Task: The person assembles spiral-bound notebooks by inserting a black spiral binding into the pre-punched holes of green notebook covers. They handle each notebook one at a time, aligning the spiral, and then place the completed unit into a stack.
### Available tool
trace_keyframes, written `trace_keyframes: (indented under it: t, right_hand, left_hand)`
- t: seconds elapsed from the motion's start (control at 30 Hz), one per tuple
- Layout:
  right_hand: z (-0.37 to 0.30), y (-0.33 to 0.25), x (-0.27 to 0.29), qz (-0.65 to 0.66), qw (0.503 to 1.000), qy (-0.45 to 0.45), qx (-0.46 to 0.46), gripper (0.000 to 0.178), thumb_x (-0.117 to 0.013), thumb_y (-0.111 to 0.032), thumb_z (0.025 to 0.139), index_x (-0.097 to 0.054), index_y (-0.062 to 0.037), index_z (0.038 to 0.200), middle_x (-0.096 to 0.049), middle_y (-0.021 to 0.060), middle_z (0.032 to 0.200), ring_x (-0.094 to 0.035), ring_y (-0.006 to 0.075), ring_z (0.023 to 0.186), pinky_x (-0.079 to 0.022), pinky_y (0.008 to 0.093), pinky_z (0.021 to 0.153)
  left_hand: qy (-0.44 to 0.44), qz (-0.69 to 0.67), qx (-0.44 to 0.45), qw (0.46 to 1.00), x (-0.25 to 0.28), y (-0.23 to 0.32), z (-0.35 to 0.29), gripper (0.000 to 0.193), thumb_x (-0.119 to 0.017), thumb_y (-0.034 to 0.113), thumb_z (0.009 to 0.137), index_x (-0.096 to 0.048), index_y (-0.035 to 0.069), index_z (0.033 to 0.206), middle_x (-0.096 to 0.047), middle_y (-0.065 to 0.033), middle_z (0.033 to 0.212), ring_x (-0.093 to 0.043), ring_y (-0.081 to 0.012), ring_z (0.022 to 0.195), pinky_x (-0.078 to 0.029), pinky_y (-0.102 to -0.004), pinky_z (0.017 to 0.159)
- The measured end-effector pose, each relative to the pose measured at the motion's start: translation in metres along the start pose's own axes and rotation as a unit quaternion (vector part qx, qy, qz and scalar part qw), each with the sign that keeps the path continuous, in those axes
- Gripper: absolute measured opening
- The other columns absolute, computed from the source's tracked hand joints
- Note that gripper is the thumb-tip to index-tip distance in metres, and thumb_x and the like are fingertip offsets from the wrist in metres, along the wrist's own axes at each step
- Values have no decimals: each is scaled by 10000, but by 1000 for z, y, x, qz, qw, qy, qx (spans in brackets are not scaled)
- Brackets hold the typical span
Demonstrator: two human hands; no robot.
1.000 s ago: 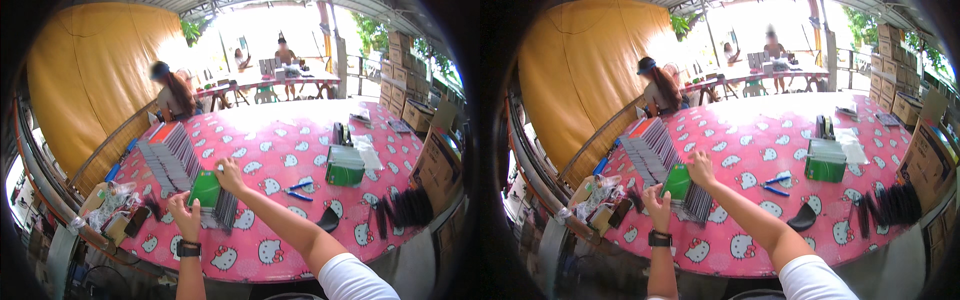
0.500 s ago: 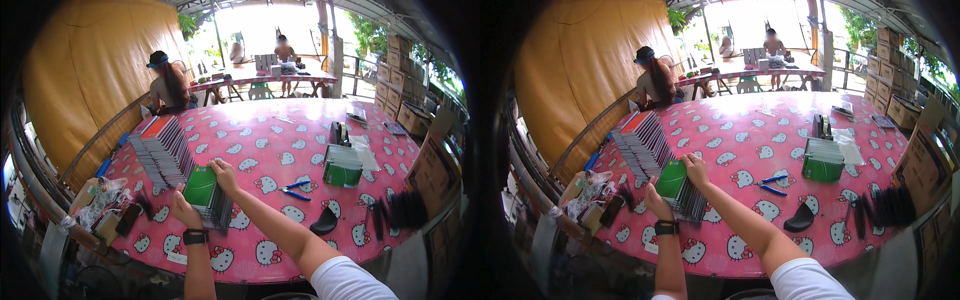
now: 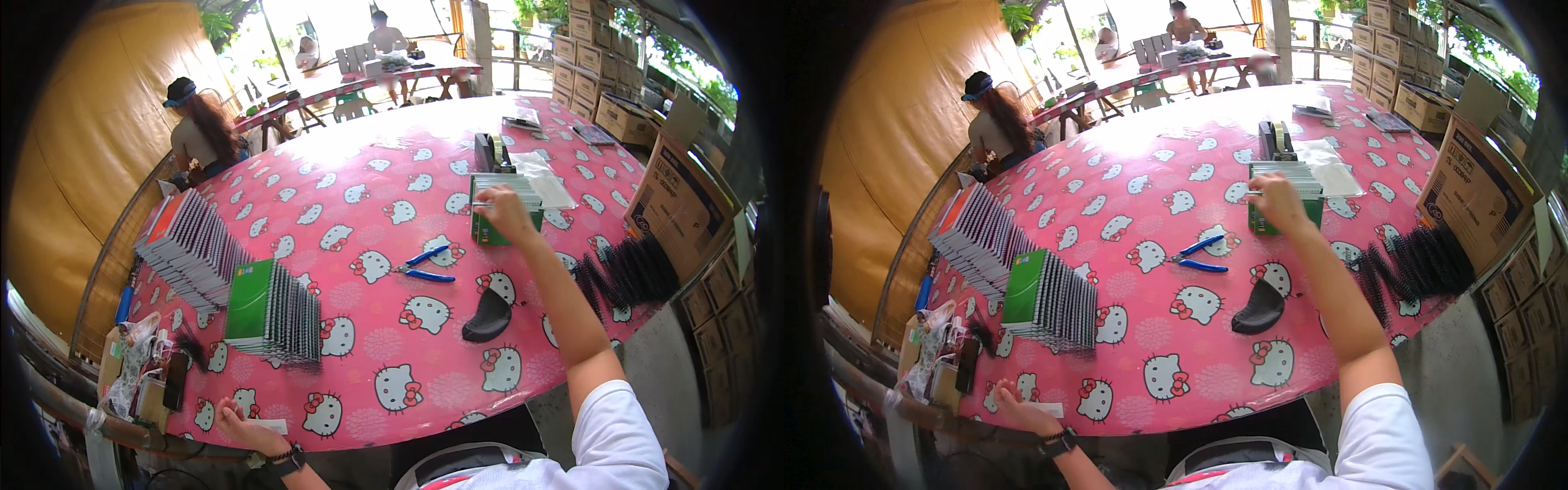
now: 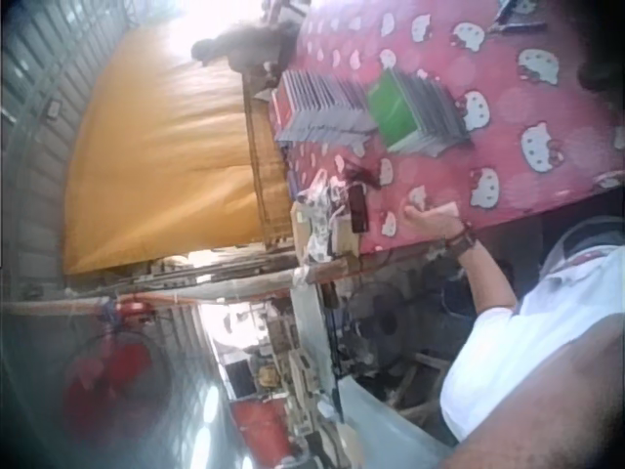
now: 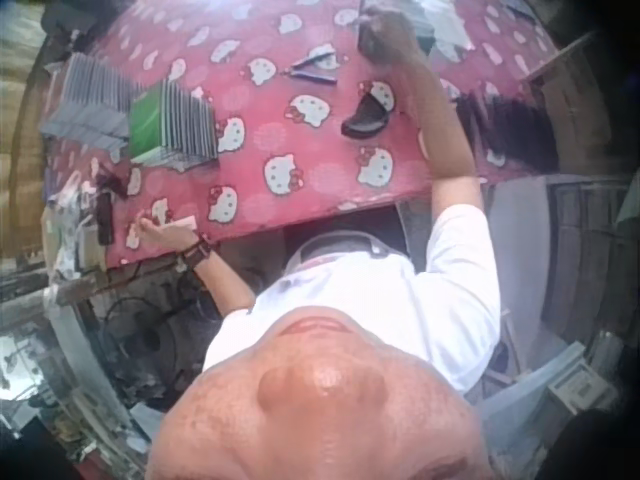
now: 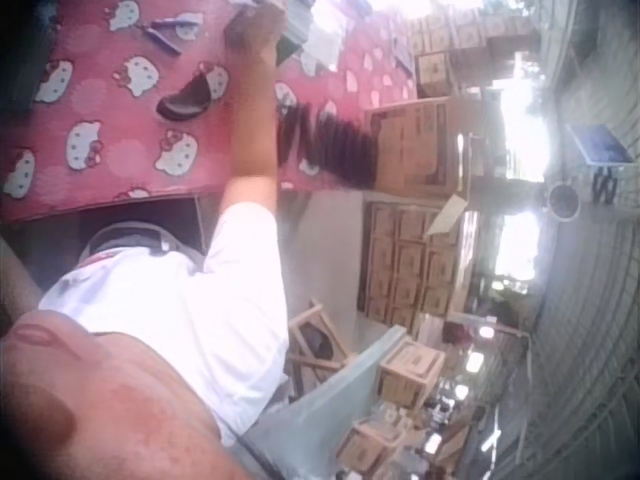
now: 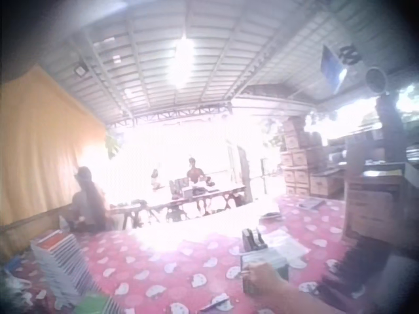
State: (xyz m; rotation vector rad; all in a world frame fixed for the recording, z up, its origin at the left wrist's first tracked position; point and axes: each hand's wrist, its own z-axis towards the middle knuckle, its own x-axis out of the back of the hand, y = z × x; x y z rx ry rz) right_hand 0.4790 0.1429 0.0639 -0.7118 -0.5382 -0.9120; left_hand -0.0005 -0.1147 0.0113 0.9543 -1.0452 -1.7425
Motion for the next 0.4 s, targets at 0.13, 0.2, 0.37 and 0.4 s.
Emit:
trace_keyframes:
  t: [0.13,0.2,0.37,0.4]
  right_hand:
    - [-27,43,15,-173,985,-3,-6,244,-742,-114,712,-670,-75,941,-670,95,936,-588,277,999,-465,390,852]
    - [-24,55,12,-157,987,-11,-2,271,-756,-120,697,-655,-85,946,-667,84,955,-585,276,1008,-458,397,866]
    - [-17,53,28,-60,982,-51,-169,197,-711,-100,740,-642,-71,922,-651,99,1061,-559,247,1101,-434,414,909]
    - [-11,33,36,-35,976,-58,-209,182,-695,-91,753,-640,-62,925,-649,109,1070,-556,241,1118,-431,413,916]
  left_hand:
    - [-72,-8,-4,997,-4,3,-29,179,-455,158,954,-539,27,1042,-540,-63,1027,-508,-165,954,-393,-309,883]
    - [-118,10,-81,990,-16,11,-45,165,-476,102,930,-520,24,1069,-526,-66,1048,-508,-162,992,-403,-312,892]
    - [-234,-75,-177,953,-54,39,-90,188,-547,54,870,-499,23,1049,-454,-93,1148,-453,-202,1088,-372,-361,964]
    - [-258,-73,-195,943,-59,46,-97,196,-568,83,862,-498,28,1037,-438,-96,1150,-441,-216,1102,-364,-391,982]
